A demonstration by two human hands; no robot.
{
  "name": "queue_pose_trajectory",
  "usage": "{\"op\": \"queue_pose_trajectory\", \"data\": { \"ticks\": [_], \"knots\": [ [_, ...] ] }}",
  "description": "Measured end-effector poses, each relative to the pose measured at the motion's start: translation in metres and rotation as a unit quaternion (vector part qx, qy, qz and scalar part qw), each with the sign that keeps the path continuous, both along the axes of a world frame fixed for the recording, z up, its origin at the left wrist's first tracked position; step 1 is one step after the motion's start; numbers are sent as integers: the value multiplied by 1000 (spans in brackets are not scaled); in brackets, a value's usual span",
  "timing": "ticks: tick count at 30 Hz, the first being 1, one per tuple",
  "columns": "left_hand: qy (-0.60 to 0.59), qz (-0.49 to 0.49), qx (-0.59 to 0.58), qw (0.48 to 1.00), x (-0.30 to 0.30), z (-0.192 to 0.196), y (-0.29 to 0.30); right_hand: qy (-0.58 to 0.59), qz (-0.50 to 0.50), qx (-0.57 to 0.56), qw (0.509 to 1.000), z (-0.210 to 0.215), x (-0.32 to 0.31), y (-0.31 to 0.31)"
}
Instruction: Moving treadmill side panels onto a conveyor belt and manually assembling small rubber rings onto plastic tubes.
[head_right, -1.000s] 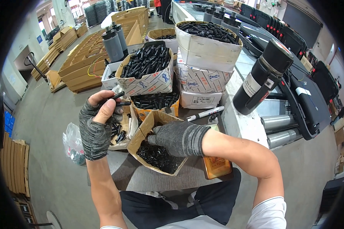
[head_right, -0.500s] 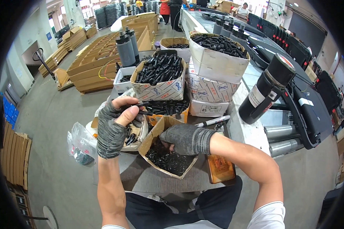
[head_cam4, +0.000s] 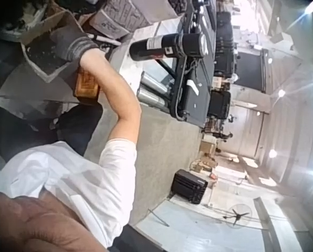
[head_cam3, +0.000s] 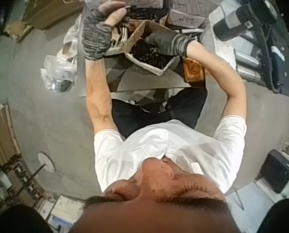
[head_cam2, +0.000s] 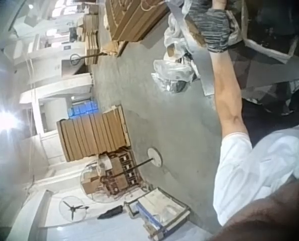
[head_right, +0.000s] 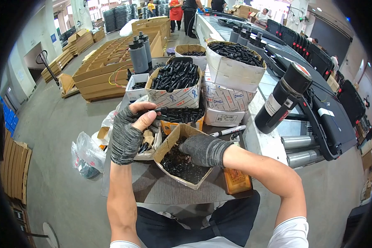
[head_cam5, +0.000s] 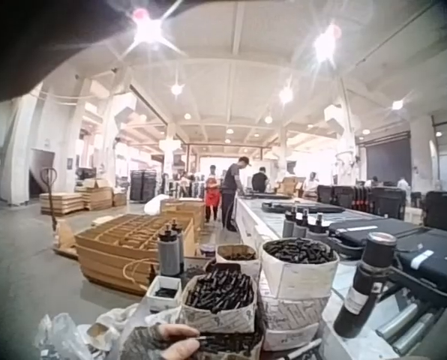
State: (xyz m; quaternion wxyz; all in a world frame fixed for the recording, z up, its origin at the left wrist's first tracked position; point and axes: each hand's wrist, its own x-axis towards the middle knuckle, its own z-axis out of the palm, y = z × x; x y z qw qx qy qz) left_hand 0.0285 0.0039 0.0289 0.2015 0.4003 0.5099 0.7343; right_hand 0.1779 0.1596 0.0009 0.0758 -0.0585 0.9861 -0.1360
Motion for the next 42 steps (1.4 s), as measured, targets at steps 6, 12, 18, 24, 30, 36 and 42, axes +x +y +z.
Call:
{"op": "queue_pose_trajectory", "data": {
  "ticks": [6,12,18,24,30,36,42],
  "knots": [
    [13,-3,4,1000,-1,-2,3,-54,5,0,999,11,-3,-3],
    [24,-5,-15,1000,-4,-1,-1,-43,-3,15,999,8,-1,-4],
    [-10,-16,-18,1000,3,2,-1,-27,19,73,997,-2,0,-1],
    [-13,-21,-19,1000,4,6,-7,-109,-20,81,991,14,-3,-12],
    [-21,-18,-35,999,6,6,-6,-50,10,137,989,-5,0,-6],
    [7,-13,-21,1000,-7,-2,1,-63,-22,90,994,10,-2,-6],
    [-22,-36,-37,998,-8,-3,8,-8,-55,-150,987,38,7,14]
  ]
}}
